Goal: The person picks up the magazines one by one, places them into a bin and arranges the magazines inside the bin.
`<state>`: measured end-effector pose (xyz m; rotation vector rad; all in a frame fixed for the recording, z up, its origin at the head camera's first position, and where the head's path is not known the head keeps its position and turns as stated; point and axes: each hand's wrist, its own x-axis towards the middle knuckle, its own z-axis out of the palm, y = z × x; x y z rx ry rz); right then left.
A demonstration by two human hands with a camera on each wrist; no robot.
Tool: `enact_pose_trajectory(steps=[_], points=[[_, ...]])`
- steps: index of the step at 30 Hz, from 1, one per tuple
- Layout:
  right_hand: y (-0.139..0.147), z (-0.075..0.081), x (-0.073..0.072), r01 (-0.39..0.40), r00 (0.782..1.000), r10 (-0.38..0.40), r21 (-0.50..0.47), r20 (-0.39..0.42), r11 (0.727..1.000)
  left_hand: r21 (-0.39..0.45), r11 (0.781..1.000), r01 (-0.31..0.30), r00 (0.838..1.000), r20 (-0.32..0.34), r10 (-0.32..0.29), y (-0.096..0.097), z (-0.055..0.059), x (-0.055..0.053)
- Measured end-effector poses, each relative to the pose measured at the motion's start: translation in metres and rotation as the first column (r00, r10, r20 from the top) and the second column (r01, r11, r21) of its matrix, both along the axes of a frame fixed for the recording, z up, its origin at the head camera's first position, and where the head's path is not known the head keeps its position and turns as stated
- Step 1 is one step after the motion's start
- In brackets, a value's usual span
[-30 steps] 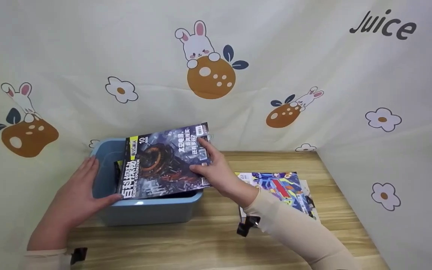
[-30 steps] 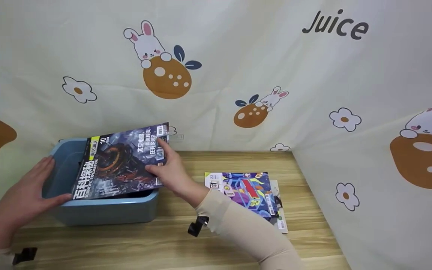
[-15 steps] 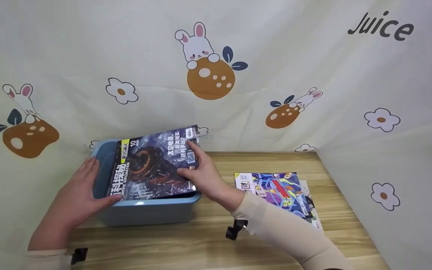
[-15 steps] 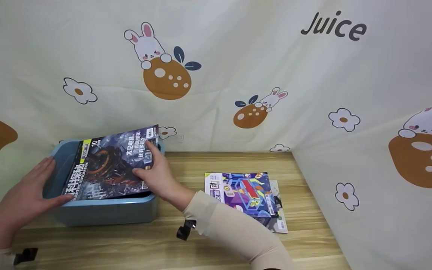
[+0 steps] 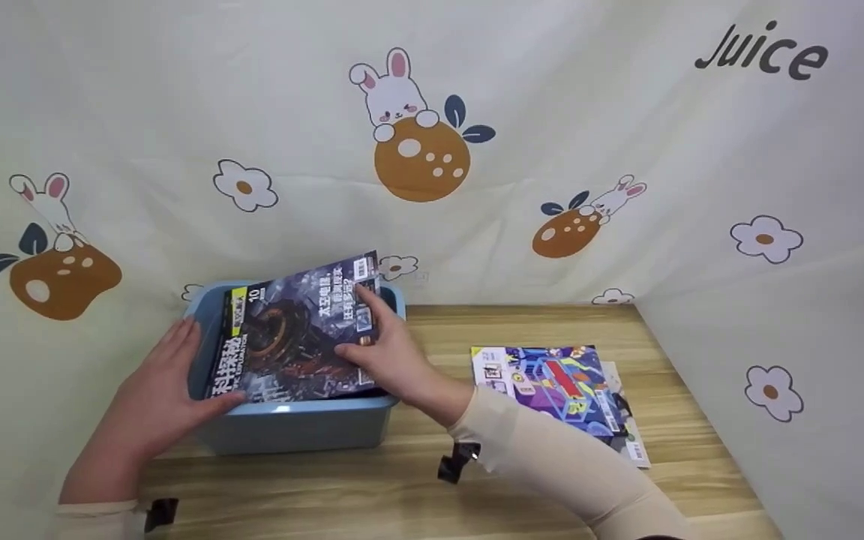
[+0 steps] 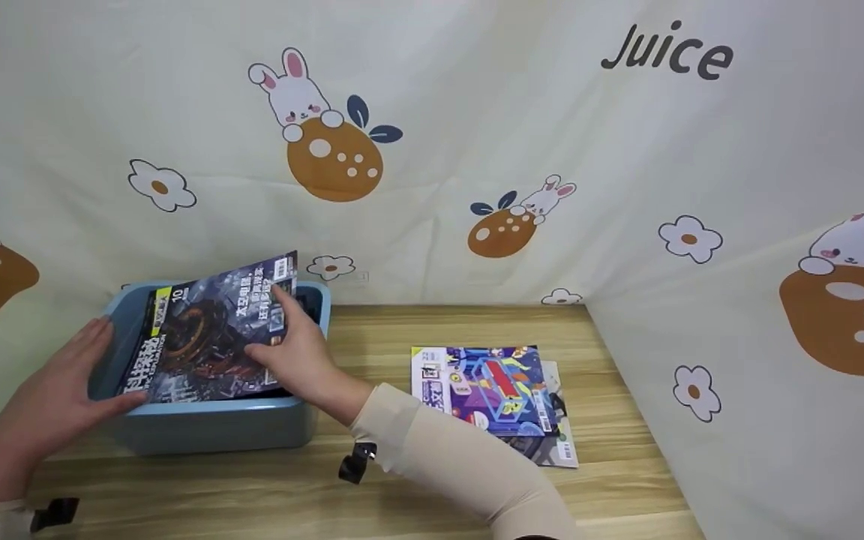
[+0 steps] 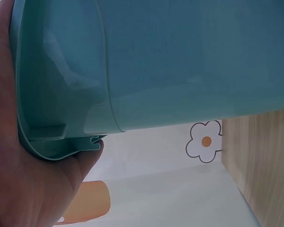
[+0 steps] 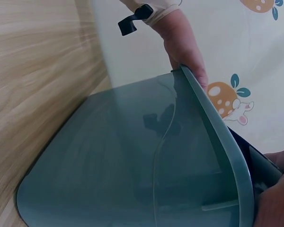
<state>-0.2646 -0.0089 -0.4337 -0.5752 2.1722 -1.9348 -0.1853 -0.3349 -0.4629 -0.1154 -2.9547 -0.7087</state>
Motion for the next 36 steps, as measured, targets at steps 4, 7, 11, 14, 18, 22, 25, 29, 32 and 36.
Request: enact_pose_trajectory(steps=[4,7,11,14,18,22,25,29,32,36], points=[[-0.0013,0.0010,-0.0008,-0.001,1.000,0.001,0.013,0.004,1.000,0.002,1.000,0.003,1.000,-0.011,-0.003,-0.0005,0.0014,-0.0001],[-0.0026,0.0017,-0.0010,0.001,1.000,-0.001,0.022,0.014,1.000,-0.001,1.000,0.006,1.000,-0.016,-0.006,-0.0005,0.0022,-0.0006],[-0.0049,0.0029,0.0000,-0.013,0.999,0.013,0.015,0.030,1.000,0.000,1.000,0.000,1.000,-0.015,0.000,-0.0003,0.0020,0.0005],[-0.0066,0.0027,0.0007,-0.031,0.999,0.030,0.014,0.037,0.999,0.003,1.000,-0.004,1.000,-0.013,0.004,-0.0005,0.0014,0.0016],[-0.0083,0.0016,0.0016,-0.036,0.999,0.035,0.088,0.018,0.995,0.002,1.000,0.000,1.000,-0.007,0.000,-0.0007,0.0011,0.0020],[-0.0095,0.0011,0.0015,-0.032,0.999,0.032,0.161,-0.001,0.986,0.003,1.000,0.011,1.000,-0.016,-0.011,-0.0009,0.0012,0.0018],[-0.0098,0.0012,0.0005,-0.031,0.999,0.032,0.190,-0.004,0.981,0.004,1.000,0.016,0.999,-0.029,-0.016,-0.0007,0.0014,0.0014],[-0.0090,0.0015,-0.0001,-0.030,0.999,0.032,0.231,-0.006,0.973,0.004,1.000,0.012,1.000,-0.026,-0.012,0.0009,0.0021,0.0015],[-0.0083,0.0013,0.0004,-0.026,1.000,0.028,0.243,-0.004,0.970,0.001,1.000,0.008,1.000,-0.020,-0.008,0.0023,0.0024,0.0017],[-0.0084,0.0012,0.0009,-0.030,1.000,0.031,0.249,0.000,0.968,0.000,1.000,0.006,1.000,-0.015,-0.006,0.0024,0.0026,0.0027]])
